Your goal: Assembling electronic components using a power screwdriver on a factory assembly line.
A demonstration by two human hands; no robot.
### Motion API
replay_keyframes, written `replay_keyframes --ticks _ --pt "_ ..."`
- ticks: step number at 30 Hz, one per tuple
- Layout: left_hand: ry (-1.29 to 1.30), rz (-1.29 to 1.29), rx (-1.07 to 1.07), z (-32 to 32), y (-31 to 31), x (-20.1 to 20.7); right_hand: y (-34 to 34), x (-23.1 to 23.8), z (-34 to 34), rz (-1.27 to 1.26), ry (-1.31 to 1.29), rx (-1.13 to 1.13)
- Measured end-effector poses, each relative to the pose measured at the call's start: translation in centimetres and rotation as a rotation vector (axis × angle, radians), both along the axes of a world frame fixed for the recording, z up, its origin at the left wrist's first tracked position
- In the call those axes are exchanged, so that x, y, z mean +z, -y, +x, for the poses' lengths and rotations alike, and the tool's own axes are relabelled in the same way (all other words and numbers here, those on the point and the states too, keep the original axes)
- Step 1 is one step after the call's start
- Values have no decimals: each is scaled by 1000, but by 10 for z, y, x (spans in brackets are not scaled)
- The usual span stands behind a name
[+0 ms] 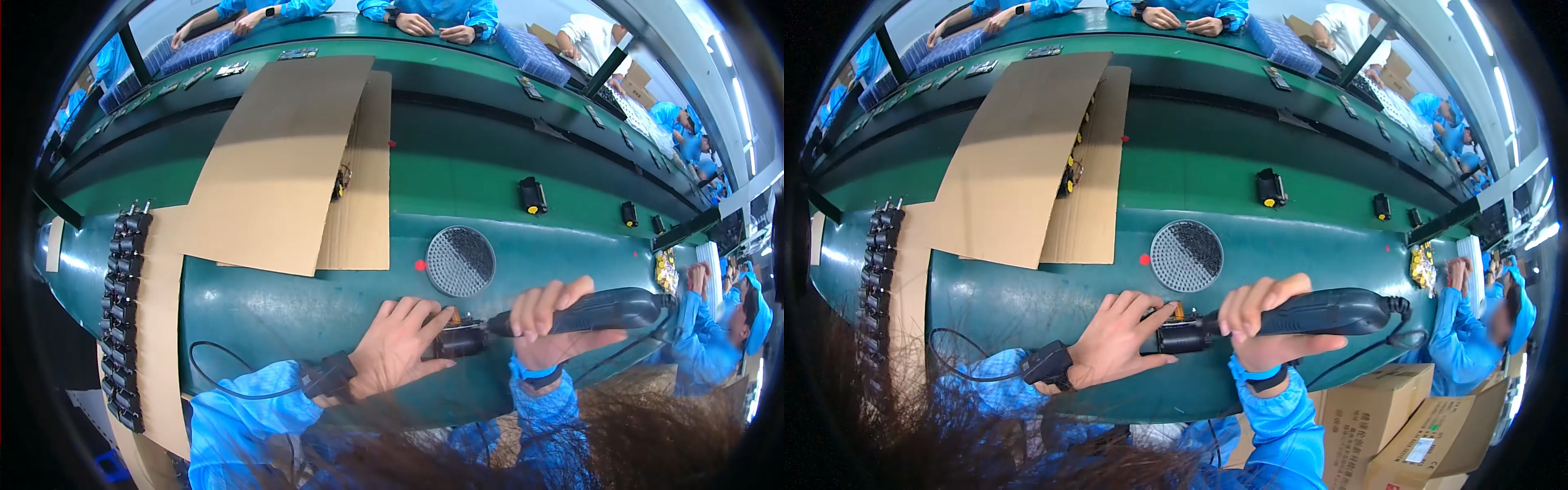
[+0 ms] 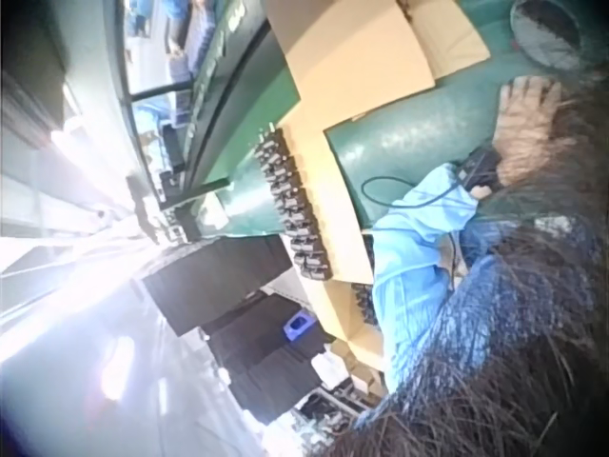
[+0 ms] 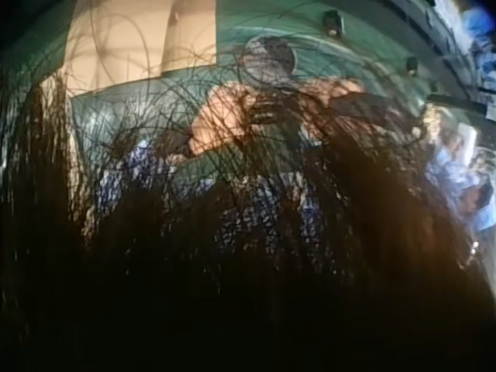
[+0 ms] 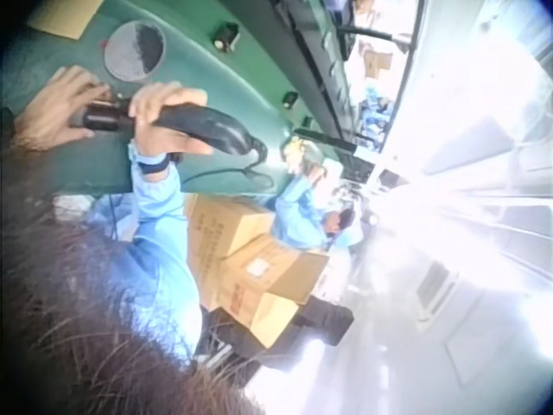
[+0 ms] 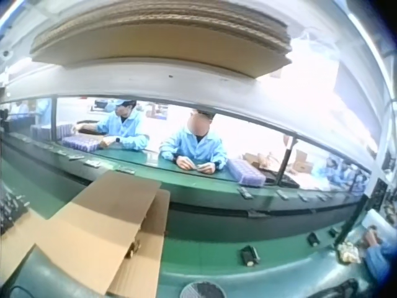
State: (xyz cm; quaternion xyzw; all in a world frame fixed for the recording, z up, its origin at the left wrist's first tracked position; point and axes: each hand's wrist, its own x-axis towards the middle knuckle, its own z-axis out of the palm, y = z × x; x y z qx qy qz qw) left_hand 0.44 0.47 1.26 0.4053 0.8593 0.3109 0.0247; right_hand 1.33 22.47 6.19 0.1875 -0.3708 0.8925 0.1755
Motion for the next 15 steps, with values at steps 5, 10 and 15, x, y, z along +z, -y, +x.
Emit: replay_keyframes --ticks 5,10,15 --pt "62 74 24 2 1 -4 -37 -15 -3 201 42 -166" --pt "58 136 59 10 10 38 -60 -26 -5 116 133 -293" --pt "30 -222 325 15 76 95 -63 -20 3 116 116 -317"
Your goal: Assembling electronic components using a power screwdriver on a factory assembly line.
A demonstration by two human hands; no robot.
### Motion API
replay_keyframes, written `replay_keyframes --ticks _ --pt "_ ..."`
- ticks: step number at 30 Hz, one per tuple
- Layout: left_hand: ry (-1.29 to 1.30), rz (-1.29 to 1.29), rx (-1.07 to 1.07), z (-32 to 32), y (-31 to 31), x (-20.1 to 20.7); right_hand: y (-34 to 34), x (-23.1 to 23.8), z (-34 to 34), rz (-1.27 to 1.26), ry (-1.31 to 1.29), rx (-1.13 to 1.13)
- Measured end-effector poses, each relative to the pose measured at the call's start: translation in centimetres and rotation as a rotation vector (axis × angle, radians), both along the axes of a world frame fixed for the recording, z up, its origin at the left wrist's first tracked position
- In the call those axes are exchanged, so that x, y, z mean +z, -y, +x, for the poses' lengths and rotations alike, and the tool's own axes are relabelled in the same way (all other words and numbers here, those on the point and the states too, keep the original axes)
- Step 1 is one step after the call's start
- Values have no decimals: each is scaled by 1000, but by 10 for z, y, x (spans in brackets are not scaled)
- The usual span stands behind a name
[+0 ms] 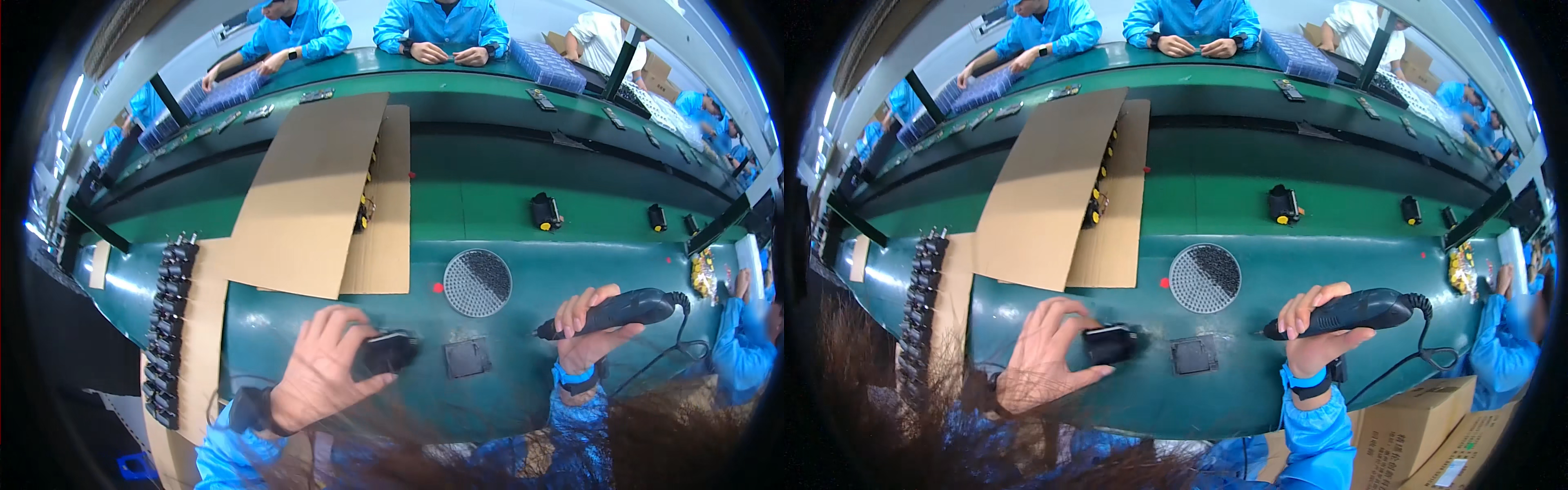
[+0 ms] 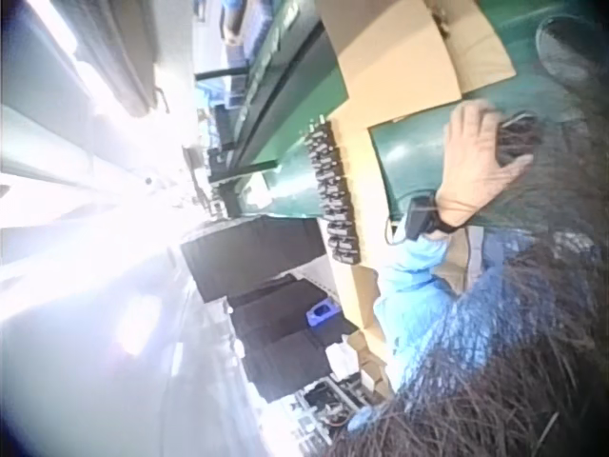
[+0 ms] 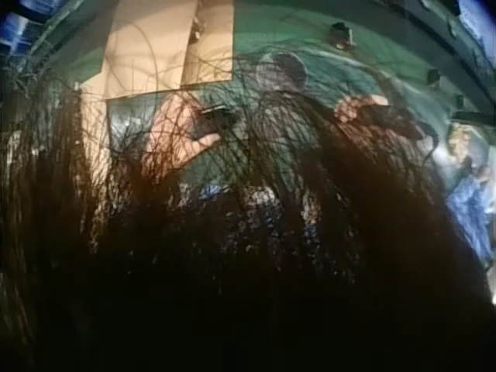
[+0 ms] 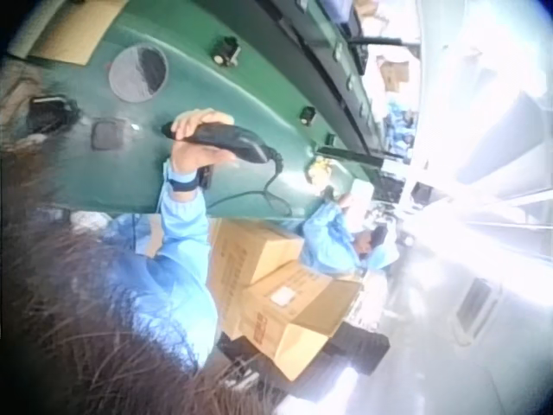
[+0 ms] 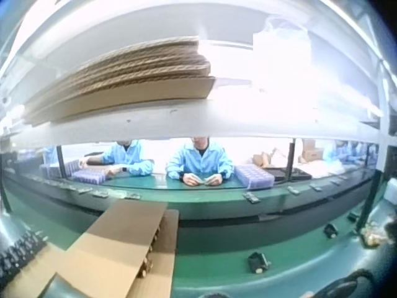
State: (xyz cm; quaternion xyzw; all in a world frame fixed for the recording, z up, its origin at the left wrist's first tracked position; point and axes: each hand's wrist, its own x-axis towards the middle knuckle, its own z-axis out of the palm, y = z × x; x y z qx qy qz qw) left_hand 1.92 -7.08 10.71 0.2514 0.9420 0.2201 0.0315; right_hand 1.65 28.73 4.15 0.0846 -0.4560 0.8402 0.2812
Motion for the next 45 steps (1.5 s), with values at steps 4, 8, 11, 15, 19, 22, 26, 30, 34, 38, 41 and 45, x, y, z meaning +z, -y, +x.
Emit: replay_keyframes --ticks 4,8,11,15,19,22,26,30,34,38,41,45 --pt "-88 -234 -14 17 8 -7 9 -4 2 47 4 98" --pt "51 -20 -232 12 -15 -38 -6 -16 7 61 3 74" --pt "-30 -69 -365 22 -13 -50 -7 -25 3 98 -48 107" --pt "163 179 -223 13 12 -35 0 -28 -2 119 -4 46" --pt "-238 172 285 -24 92 5 -2 -25 -1 136 2 13" --pt "-517 231 644 -71 201 -31 -2 -25 1 134 -1 9" --pt "-540 -3 861 -100 283 -81 1 -23 0 141 -18 57" --pt "-516 -166 865 -116 304 -111 -5 -26 2 143 -22 45" --pt "-562 -185 939 -130 314 -112 -4 -21 6 105 2 21" --pt "-603 -212 932 -145 287 -106 -10 -21 10 136 72 -4" --pt "-635 -15 678 -148 228 -77 -19 -12 9 174 275 151" --pt "-488 260 240 -149 74 -35 6 1 -1 299 346 156"
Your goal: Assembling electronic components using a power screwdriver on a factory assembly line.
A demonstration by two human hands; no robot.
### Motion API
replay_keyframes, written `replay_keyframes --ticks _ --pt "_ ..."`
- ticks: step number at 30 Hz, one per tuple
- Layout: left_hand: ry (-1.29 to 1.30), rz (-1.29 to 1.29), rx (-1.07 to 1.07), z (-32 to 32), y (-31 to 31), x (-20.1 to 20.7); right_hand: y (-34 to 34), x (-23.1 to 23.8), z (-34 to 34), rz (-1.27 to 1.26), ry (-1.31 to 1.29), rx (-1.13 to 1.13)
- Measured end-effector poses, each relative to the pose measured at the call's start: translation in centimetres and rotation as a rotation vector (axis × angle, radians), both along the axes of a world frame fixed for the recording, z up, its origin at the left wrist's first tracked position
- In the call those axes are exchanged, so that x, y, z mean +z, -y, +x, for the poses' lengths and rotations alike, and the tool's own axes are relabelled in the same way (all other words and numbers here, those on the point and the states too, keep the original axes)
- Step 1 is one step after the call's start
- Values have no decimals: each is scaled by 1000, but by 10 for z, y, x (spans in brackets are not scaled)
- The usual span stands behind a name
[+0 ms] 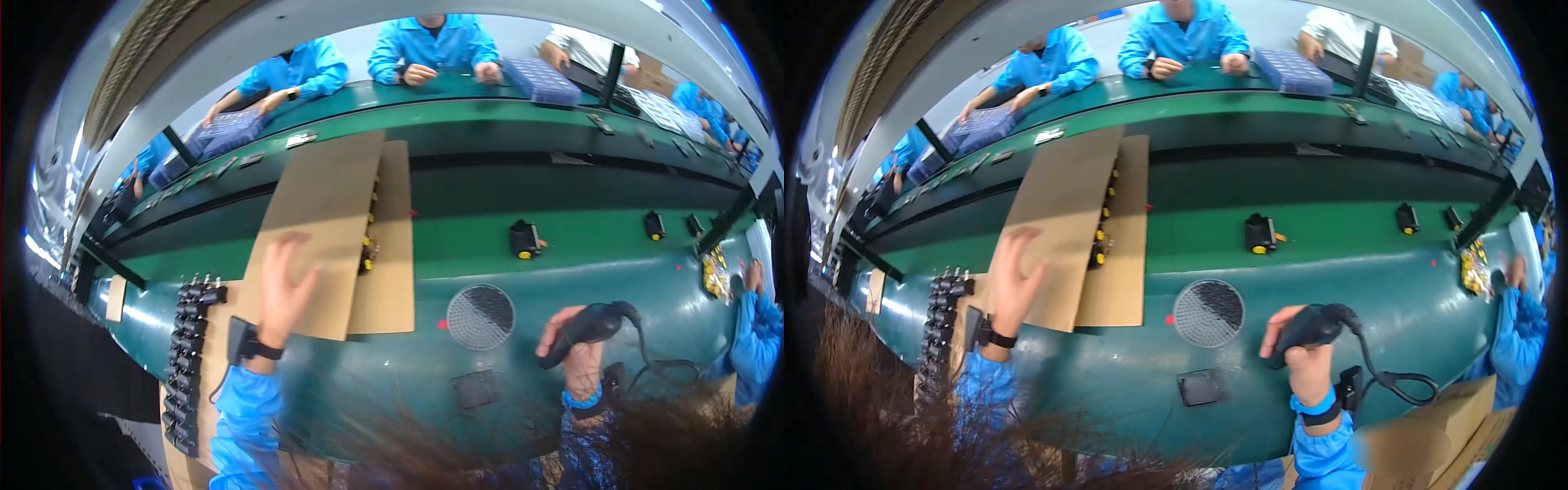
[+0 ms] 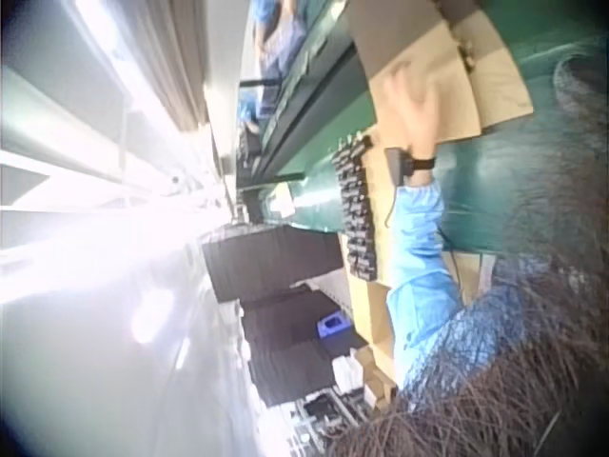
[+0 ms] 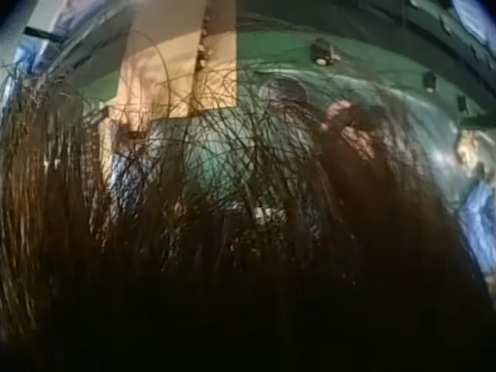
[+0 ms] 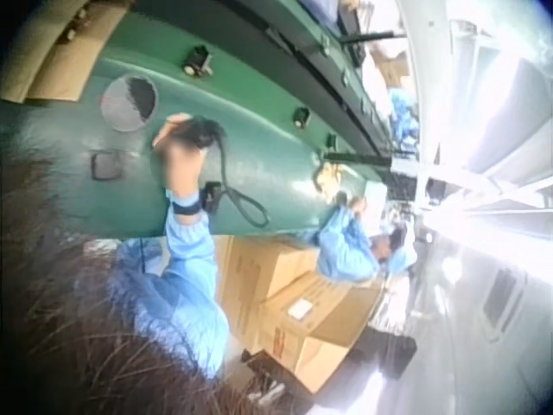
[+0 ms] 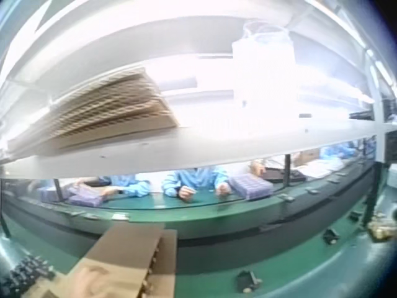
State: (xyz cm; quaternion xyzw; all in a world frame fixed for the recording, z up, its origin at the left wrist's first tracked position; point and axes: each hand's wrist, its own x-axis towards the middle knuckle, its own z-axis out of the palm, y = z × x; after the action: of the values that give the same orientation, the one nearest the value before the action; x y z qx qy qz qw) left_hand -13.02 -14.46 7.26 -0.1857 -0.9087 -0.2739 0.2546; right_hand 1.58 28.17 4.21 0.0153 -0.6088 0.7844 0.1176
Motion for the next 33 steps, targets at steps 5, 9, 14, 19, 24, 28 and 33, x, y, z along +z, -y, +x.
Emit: replay_keyframes --ticks 5,9,14,19,24,28,33 --pt "78 -108 -584 -42 -200 -9 -11 -1 6 -53 17 20" --pt "-143 -414 -792 -76 -285 -34 -9 -4 6 -114 43 34" --pt "97 -411 -962 -116 -287 -49 -10 -5 -3 -137 14 70" --pt "56 -252 -671 -69 -222 0 -8 -6 -5 -102 -27 -37" --pt "262 -157 -491 47 -167 24 -2 -7 -4 -70 -55 -131" --pt "339 -210 -540 121 -161 0 -1 -14 -4 -69 -34 -105" --pt "262 -278 -593 136 -175 -32 0 -12 0 -24 -29 -150"
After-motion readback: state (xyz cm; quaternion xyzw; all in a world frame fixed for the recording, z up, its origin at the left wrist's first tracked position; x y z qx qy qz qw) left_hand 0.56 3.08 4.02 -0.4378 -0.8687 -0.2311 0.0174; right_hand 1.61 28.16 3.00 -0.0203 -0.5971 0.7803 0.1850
